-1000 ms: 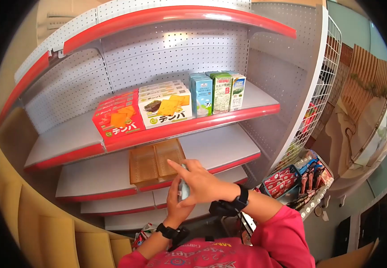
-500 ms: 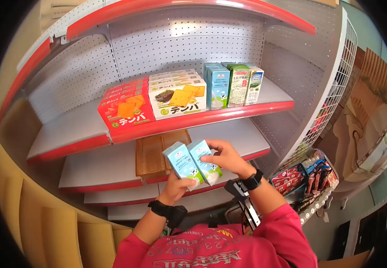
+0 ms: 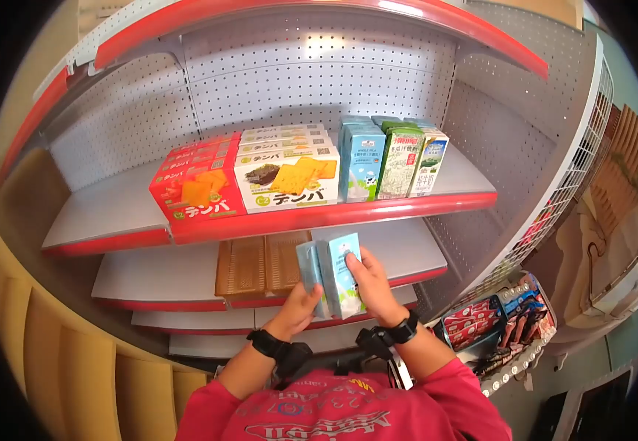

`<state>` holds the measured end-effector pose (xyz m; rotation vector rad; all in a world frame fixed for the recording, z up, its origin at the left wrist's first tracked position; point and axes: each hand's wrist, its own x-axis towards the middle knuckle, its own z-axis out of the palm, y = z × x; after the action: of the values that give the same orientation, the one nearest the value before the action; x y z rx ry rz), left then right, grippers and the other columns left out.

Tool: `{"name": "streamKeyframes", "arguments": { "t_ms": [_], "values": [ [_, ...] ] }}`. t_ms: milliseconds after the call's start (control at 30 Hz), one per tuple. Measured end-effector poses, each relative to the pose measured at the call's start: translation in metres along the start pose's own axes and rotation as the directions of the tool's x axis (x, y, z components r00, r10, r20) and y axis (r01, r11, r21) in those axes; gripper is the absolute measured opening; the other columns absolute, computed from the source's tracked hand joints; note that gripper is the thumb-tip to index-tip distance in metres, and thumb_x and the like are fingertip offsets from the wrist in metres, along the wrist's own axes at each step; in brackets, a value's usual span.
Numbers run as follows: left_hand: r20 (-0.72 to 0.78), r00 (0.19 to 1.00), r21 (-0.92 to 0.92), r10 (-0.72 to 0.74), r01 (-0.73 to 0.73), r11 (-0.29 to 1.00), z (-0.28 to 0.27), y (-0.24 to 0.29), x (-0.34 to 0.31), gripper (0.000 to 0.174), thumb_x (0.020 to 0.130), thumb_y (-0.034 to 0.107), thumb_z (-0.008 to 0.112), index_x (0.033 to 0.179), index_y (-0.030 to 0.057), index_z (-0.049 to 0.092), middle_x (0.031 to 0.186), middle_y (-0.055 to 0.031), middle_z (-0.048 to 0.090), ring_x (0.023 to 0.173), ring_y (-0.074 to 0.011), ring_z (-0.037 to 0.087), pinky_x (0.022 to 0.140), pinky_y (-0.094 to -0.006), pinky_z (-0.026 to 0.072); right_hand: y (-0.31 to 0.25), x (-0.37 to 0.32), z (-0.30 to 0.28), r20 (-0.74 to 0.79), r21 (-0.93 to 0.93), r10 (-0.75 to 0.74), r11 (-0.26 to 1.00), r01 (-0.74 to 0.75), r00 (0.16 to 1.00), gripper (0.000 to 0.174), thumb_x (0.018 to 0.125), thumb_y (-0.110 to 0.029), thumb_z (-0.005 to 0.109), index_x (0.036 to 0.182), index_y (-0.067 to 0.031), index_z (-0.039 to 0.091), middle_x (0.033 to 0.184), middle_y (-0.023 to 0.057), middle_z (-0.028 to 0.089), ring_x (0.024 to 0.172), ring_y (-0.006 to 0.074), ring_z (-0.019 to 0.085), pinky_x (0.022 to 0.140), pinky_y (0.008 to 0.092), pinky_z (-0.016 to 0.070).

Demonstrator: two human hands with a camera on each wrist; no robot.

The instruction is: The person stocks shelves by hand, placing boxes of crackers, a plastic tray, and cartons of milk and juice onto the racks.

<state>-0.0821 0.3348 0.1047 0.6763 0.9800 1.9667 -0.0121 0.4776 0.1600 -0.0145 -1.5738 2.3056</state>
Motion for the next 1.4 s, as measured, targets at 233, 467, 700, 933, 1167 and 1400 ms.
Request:
{"name": "streamKeyframes", "arguments": {
  "t_ms": [233,467,700,933,1167,1400],
  "values": [
    [-0.175,0.983,0.068,0.058,-0.047,0.997,-0.006,-0.015,0.008,0.056,0.092,0.044,0.041,0.128,0.0009,0.036,0.119,-0.009,0.05,0.109,-0.017,0.048,0.092,-0.0332,0.0388,0.013,0.003,-0.002,0.108,-0.008,0.063,0.998,-0.062,0.992,0.049,0.091,-0.017,0.049,0.134,-0.0028,0.027,0.13,0.0107,0.033,0.118,0.0162,0.036,0.098,0.0291,0.0307],
    [-0.111,0.85,0.756,0.516,-0.265,0.599,0.0,-0.014,0.016,0.054,0.092,0.032,0.049,0.13,-0.0011,0.029,0.115,-0.0129,0.049,0.106,-0.0211,0.049,0.089,-0.0345,0.0395,0.023,0.006,-0.003,0.052,-0.027,-0.192,0.981,0.194,0.98,0.054,0.09,-0.014,0.047,0.137,-0.005,0.023,0.13,0.0098,0.033,0.118,0.0164,0.035,0.1,0.0298,0.0268],
    [-0.204,0.952,0.36,0.226,-0.142,0.922,0.027,0.008,0.013,0.075,0.069,0.002,0.072,0.131,0.007,0.03,0.117,-0.0072,0.048,0.108,-0.0195,0.05,0.09,-0.035,0.0424,0.026,0.011,-0.016,0.188,-0.349,-0.413,0.82,0.454,0.891,0.048,0.087,-0.016,0.052,0.13,0.0001,0.037,0.131,0.0163,0.037,0.121,0.028,0.037,0.101,0.0359,0.0294],
    [-0.3,0.943,0.172,0.144,-0.095,0.981,0.014,0.005,-0.017,0.068,0.064,-0.006,0.071,0.123,0.0058,0.038,0.112,-0.0084,0.052,0.102,-0.0201,0.054,0.088,-0.0347,0.0447,-0.032,0.038,-0.027,0.331,-0.799,-0.643,0.197,0.567,0.69,0.048,0.078,-0.01,0.06,0.123,-0.0001,0.046,0.126,0.0169,0.044,0.118,0.0372,0.041,0.097,0.0456,0.0335],
    [-0.404,0.9,0.134,0.161,-0.116,0.984,0.013,-0.001,-0.028,0.067,0.063,-0.008,0.07,0.121,0.0049,0.038,0.11,-0.0096,0.053,0.1,-0.0211,0.055,0.087,-0.0352,0.046,-0.04,0.061,-0.013,0.424,-0.871,-0.645,-0.099,0.481,0.636,0.048,0.076,-0.013,0.062,0.12,-0.0008,0.048,0.12,0.0138,0.047,0.115,0.0327,0.043,0.095,0.0473,0.0358],
    [-0.452,0.876,0.126,0.17,-0.126,0.984,0.0,-0.003,-0.035,0.067,0.064,-0.01,0.067,0.121,0.0063,0.037,0.108,-0.0089,0.052,0.099,-0.0223,0.056,0.086,-0.0357,0.0468,-0.023,0.064,-0.011,0.407,-0.899,-0.679,-0.18,0.399,0.611,0.047,0.074,-0.014,0.064,0.117,-0.0022,0.05,0.113,0.012,0.049,0.106,0.0296,0.047,0.094,0.046,0.0369]
  ]
}}
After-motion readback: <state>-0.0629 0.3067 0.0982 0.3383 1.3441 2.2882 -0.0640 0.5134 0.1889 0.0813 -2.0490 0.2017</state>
